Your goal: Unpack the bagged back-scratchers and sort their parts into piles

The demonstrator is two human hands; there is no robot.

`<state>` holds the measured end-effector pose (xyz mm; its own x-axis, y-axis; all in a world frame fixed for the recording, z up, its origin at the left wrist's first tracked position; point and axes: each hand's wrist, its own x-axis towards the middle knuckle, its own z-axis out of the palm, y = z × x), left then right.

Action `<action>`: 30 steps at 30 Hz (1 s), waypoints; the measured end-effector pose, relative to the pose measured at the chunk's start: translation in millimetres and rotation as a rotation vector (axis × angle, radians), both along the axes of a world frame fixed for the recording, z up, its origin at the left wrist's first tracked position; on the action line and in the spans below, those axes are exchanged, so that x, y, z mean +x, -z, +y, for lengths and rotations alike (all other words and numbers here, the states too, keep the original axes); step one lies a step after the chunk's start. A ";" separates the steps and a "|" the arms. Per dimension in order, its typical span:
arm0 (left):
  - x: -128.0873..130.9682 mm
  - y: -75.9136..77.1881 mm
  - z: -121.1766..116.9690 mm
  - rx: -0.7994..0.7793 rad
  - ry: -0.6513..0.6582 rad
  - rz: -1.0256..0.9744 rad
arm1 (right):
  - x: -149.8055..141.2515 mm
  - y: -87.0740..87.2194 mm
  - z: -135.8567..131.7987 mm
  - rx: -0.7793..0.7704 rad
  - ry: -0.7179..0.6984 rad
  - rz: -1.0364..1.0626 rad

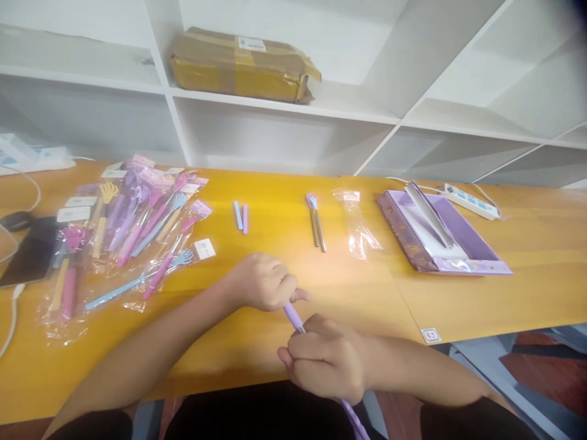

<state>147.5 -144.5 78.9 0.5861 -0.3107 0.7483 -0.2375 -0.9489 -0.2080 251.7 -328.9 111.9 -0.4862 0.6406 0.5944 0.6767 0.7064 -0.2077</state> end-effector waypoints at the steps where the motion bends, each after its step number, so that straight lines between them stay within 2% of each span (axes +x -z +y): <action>1: 0.1 -0.1 0.5 -0.003 0.005 -0.003 | -0.3 1.0 -0.2 -0.008 0.004 0.004; 14: -0.7 6.9 6.3 -0.004 -0.020 0.020 | -0.3 8.9 1.2 -0.003 0.004 0.119; 18: 0.3 -2.5 5.8 -0.056 -0.142 0.007 | 7.4 21.2 17.9 -0.035 0.017 0.215; 22: 6.2 -10.2 -1.7 -0.128 -0.179 -0.016 | 8.2 37.5 40.0 0.070 0.053 0.249; 26: 4.8 1.0 0.0 -0.188 -0.196 -0.034 | -1.4 52.6 45.5 0.021 0.067 0.130; 30: 1.1 15.3 15.3 -0.141 -0.174 -0.065 | -9.0 54.3 48.0 -0.043 0.031 0.144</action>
